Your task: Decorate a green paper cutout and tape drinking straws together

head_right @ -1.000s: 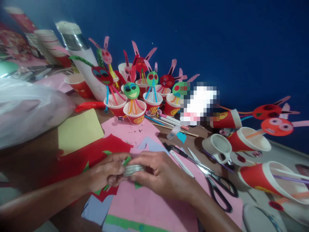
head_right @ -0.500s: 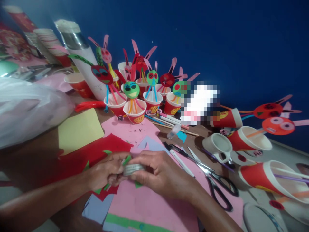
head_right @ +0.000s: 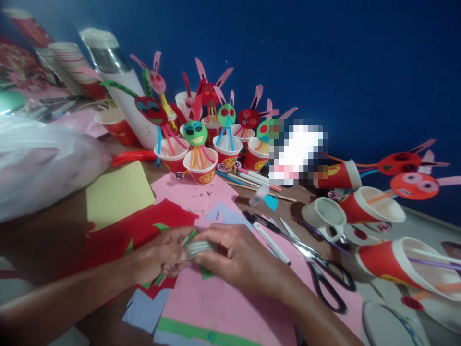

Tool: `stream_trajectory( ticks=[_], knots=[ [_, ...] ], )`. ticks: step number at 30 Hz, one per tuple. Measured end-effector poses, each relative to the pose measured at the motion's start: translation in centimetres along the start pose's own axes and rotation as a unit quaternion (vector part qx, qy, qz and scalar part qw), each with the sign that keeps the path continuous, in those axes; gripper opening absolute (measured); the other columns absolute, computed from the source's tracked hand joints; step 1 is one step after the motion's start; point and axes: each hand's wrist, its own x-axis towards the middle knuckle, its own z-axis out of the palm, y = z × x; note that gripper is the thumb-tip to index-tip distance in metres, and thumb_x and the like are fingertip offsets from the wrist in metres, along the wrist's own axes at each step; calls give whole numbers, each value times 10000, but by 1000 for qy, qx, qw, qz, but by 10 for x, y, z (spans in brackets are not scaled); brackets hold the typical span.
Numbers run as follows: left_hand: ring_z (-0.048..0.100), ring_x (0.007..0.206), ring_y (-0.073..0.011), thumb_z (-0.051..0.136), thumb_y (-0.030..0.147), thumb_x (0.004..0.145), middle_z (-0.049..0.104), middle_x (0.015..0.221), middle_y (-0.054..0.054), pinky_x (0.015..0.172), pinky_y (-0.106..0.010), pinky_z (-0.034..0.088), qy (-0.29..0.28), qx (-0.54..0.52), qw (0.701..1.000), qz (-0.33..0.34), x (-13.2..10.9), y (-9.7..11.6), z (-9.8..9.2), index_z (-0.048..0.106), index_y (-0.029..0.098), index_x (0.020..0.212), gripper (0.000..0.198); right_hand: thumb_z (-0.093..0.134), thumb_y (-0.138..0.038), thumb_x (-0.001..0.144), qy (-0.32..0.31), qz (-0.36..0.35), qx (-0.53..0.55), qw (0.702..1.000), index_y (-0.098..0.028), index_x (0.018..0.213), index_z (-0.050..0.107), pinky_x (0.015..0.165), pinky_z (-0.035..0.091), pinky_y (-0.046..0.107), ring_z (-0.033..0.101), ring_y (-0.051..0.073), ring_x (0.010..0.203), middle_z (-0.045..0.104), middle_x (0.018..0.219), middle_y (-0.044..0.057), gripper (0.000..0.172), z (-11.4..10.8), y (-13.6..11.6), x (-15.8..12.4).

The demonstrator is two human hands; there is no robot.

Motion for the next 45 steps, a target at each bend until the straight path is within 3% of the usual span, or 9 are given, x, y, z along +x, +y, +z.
stream_trajectory(
  ticks=[7, 21, 29, 36, 45],
  knots=[
    [204, 375, -11, 544, 181, 580, 424, 510, 95, 348, -151, 142, -11, -26, 999, -15, 2, -1, -2, 505, 173, 803, 226, 592, -232, 875, 6, 6, 16, 1000, -232, 1003, 694, 711, 445, 239, 626, 142, 813, 692, 925, -6, 163, -2, 0, 0],
    [202, 391, -6, 557, 158, 637, 415, 552, 94, 365, -158, 162, -15, 2, 1000, -8, 1, -6, -1, 525, 164, 855, 220, 574, -197, 872, 9, 3, 6, 1000, -207, 968, 689, 704, 457, 233, 636, 137, 806, 699, 922, 1, 151, 1, -1, 0],
    [219, 412, -15, 593, 196, 654, 424, 579, 76, 368, -174, 149, -56, -25, 998, -27, 1, -3, -2, 522, 158, 921, 279, 583, -204, 871, -1, -7, -7, 1000, -207, 963, 692, 724, 452, 242, 631, 137, 800, 706, 908, -2, 143, -2, -1, -1],
    [203, 383, -12, 547, 182, 603, 436, 537, 83, 340, -153, 141, -25, -23, 999, -35, 2, -4, 0, 519, 163, 862, 262, 582, -213, 878, -11, 0, -2, 1000, -201, 982, 691, 737, 456, 243, 629, 139, 802, 701, 915, 4, 151, -2, 1, -2],
    [187, 360, -5, 545, 181, 571, 450, 508, 84, 329, -145, 144, -36, -40, 998, -33, 3, -2, -2, 505, 163, 834, 266, 568, -239, 891, -23, 14, 41, 999, -183, 951, 693, 701, 476, 240, 639, 146, 792, 697, 900, 19, 150, -3, -2, -1]
  ],
)
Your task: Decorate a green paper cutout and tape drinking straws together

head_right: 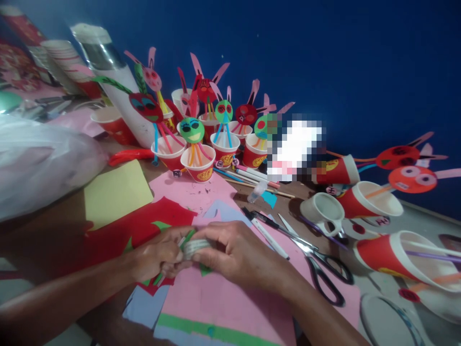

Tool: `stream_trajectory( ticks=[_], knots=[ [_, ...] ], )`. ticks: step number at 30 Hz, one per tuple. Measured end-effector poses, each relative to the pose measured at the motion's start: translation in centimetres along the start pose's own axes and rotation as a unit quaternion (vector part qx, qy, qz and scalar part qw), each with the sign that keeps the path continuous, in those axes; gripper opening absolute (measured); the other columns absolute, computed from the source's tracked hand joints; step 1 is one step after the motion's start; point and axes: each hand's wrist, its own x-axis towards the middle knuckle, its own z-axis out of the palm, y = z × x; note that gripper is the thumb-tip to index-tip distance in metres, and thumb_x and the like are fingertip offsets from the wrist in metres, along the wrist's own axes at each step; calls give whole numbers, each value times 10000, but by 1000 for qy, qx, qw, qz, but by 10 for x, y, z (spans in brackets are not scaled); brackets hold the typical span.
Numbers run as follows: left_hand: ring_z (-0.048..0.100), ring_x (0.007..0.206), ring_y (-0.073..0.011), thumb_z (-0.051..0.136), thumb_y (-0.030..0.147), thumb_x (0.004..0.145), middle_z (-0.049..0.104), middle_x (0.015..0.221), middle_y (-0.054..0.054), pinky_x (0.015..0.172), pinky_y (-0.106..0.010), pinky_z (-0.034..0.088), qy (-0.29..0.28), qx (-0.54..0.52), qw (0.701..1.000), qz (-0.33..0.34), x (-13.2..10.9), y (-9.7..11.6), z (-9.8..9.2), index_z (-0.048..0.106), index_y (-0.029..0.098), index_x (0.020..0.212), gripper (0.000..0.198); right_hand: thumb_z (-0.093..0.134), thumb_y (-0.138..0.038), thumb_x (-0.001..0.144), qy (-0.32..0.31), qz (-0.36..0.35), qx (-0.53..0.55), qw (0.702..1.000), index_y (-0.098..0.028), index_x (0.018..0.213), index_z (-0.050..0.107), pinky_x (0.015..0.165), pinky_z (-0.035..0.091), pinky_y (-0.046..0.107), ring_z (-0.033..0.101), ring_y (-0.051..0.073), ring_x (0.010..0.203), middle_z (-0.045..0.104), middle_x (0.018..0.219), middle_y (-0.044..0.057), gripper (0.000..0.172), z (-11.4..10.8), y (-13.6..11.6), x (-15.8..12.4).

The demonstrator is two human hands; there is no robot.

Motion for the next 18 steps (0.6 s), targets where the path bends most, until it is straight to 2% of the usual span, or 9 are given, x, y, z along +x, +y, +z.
stream_trajectory(
  ticks=[3, 6, 10, 18],
  knots=[
    [181, 371, -7, 571, 214, 609, 449, 528, 81, 339, -156, 136, -14, 4, 1000, -3, -1, 0, 0, 490, 168, 868, 276, 577, -261, 887, 5, -1, -8, 1000, -179, 909, 697, 661, 471, 235, 630, 144, 769, 693, 886, 22, 147, 0, 0, 0],
    [202, 394, -12, 604, 248, 659, 429, 557, 78, 353, -166, 139, -20, 17, 1000, -10, -1, 0, 0, 481, 172, 877, 262, 578, -212, 881, 8, -7, -25, 1000, -184, 925, 695, 693, 462, 239, 626, 142, 791, 696, 897, 14, 128, 0, 1, 0],
    [219, 412, -22, 573, 173, 622, 410, 557, 82, 356, -168, 149, -4, 32, 999, -17, 0, 1, 1, 506, 168, 879, 266, 577, -180, 874, 2, -2, -24, 1000, -179, 951, 691, 710, 458, 240, 628, 142, 794, 699, 895, 12, 138, 2, 2, 0],
    [220, 382, -8, 563, 157, 585, 472, 564, 71, 342, -148, 162, -3, 13, 1000, -19, 0, -1, -1, 525, 161, 876, 294, 587, -206, 878, -7, -2, -12, 1000, -175, 954, 692, 709, 463, 238, 634, 146, 798, 701, 894, 14, 133, 2, 2, 0]
  ],
)
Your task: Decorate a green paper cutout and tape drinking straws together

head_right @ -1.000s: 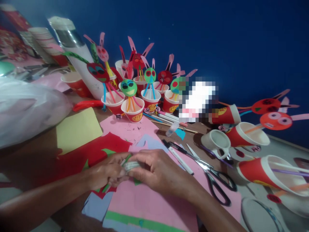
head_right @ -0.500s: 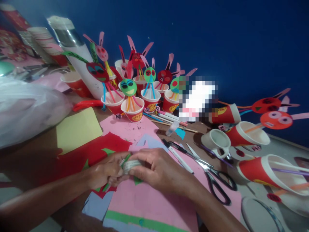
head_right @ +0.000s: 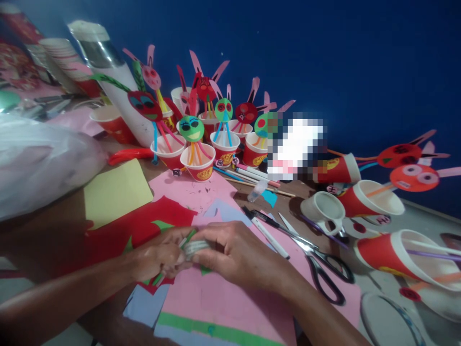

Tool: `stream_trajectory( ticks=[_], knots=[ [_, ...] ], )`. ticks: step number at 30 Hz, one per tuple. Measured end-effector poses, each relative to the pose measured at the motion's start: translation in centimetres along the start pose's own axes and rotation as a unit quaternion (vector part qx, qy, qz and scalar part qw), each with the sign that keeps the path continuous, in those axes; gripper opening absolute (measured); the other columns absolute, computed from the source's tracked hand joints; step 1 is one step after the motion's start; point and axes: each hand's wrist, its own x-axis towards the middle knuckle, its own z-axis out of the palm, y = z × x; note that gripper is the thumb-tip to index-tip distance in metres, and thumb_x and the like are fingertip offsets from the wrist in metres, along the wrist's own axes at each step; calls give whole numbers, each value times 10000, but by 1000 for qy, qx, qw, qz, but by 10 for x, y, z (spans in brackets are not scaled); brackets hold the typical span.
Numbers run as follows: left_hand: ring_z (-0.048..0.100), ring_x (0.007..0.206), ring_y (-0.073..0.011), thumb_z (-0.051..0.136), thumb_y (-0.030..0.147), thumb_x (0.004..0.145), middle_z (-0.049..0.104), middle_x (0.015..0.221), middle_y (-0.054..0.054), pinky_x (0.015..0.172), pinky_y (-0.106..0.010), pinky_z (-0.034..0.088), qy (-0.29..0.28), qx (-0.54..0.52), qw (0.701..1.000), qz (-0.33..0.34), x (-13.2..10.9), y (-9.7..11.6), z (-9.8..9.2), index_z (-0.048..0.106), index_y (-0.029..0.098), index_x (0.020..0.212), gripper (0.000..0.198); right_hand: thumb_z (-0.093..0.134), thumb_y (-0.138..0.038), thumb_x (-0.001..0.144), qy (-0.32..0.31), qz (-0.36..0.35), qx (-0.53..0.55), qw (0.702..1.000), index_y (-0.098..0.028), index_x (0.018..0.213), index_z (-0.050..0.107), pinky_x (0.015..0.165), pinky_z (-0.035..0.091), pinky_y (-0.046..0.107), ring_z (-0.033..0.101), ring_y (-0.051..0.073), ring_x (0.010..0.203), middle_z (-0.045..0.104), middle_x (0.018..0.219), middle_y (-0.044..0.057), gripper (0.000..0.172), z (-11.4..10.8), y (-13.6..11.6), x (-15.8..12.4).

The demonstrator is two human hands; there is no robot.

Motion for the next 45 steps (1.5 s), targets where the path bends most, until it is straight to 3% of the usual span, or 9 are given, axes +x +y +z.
stream_trajectory(
  ticks=[7, 13, 23, 29, 45],
  knots=[
    [200, 358, -5, 532, 159, 571, 468, 521, 76, 332, -137, 149, -13, -14, 1000, 2, 0, 0, 0, 508, 164, 856, 286, 579, -196, 885, -2, -7, 0, 1000, -187, 945, 690, 700, 460, 223, 631, 136, 788, 697, 887, 2, 126, -2, -2, -1],
    [206, 377, -9, 573, 295, 686, 474, 556, 59, 341, -140, 146, 2, -3, 1000, -4, -1, -1, 0, 484, 170, 858, 231, 586, -233, 890, -1, -22, -12, 1000, -187, 981, 691, 711, 457, 230, 626, 138, 800, 700, 906, 10, 147, 0, 0, -1],
    [207, 360, -12, 532, 222, 596, 497, 530, 51, 325, -136, 152, 3, -21, 1000, 5, 0, -4, -4, 513, 156, 844, 257, 585, -230, 890, -4, -14, -4, 1000, -190, 962, 696, 693, 453, 222, 624, 138, 792, 698, 892, 6, 138, -2, -2, 0],
    [207, 369, -7, 600, 291, 663, 474, 554, 68, 336, -149, 150, -15, 4, 1000, -1, 0, -2, -1, 493, 169, 882, 272, 575, -203, 888, -5, -12, -19, 1000, -188, 956, 694, 692, 454, 227, 623, 138, 784, 700, 887, 7, 138, -2, -2, -1],
    [187, 358, -7, 489, 133, 568, 426, 487, 95, 332, -141, 143, -8, -2, 1000, 9, -1, -1, 0, 515, 160, 806, 241, 568, -208, 892, -13, 0, 5, 1000, -182, 979, 694, 702, 467, 238, 630, 140, 783, 704, 895, 17, 156, -3, -1, 0]
  ],
)
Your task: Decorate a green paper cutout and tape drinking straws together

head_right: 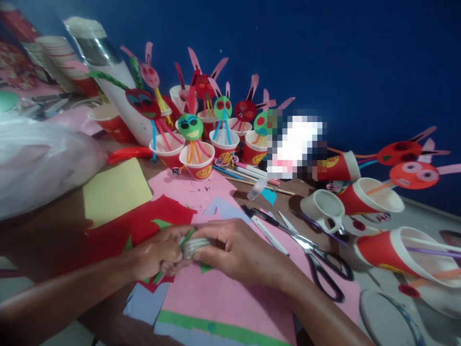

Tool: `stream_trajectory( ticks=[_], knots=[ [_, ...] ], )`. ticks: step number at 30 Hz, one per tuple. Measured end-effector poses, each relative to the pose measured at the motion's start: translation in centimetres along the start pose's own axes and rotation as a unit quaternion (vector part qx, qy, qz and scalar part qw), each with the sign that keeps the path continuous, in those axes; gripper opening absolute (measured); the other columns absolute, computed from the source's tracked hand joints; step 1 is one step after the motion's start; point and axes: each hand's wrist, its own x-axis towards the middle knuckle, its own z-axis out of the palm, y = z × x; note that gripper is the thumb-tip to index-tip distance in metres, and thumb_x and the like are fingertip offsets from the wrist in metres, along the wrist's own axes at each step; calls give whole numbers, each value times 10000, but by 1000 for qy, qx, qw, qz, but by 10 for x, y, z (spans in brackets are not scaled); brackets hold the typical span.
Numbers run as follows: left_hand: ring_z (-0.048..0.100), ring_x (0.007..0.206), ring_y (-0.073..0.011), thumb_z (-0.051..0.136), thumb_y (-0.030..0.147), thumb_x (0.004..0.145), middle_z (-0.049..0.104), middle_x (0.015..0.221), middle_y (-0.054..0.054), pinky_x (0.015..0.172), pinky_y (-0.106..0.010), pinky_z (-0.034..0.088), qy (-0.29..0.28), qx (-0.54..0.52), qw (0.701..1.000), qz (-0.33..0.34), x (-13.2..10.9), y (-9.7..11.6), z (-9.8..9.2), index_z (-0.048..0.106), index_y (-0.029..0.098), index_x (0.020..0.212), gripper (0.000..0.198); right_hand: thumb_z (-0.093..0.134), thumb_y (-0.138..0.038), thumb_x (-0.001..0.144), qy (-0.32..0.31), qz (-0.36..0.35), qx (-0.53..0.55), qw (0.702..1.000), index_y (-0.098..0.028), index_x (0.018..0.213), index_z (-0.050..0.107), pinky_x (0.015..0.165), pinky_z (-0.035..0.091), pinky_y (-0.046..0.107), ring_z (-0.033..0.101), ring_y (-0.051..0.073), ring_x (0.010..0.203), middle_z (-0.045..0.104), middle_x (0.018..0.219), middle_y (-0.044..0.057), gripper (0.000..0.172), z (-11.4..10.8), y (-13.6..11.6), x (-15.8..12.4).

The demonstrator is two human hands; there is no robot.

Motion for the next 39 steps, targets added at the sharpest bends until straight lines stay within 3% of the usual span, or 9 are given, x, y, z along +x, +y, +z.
stream_trajectory(
  ticks=[9, 24, 30, 34, 39],
  knots=[
    [215, 389, -16, 610, 226, 644, 409, 535, 94, 356, -156, 155, 12, 19, 999, -28, -1, 5, 3, 483, 179, 883, 274, 565, -230, 891, 7, 4, 0, 1000, -162, 983, 698, 693, 477, 240, 626, 143, 769, 706, 887, 33, 175, 2, 1, 0],
    [165, 358, -14, 505, 136, 566, 407, 470, 100, 329, -138, 139, 5, -13, 1000, -5, 1, 1, 1, 490, 177, 780, 218, 586, -242, 881, 3, 17, 53, 998, -174, 943, 694, 727, 475, 261, 623, 152, 799, 692, 882, 21, 142, 0, 6, 1],
    [169, 369, -15, 563, 226, 717, 423, 528, 78, 352, -153, 151, -42, -80, 996, 13, 0, 1, -5, 457, 186, 765, 123, 655, -377, 828, 9, 23, 222, 975, -162, 971, 688, 639, 445, 227, 563, 127, 736, 639, 859, 32, 260, -6, 21, 0],
    [159, 381, -18, 585, 246, 791, 376, 519, 88, 362, -153, 145, -29, -83, 995, 46, -3, 5, -4, 479, 187, 785, 121, 670, -301, 833, -10, -19, 346, 938, -190, 1007, 684, 552, 387, 185, 472, 69, 596, 566, 736, -16, 207, -7, 32, 3],
    [159, 398, -28, 621, 239, 802, 328, 490, 106, 375, -153, 151, -7, -69, 995, 76, -6, 6, -2, 508, 194, 861, 135, 674, -282, 832, -9, -41, 377, 925, -182, 1023, 684, 563, 392, 201, 469, 72, 610, 572, 793, 6, 217, -6, 35, 6]
  ],
)
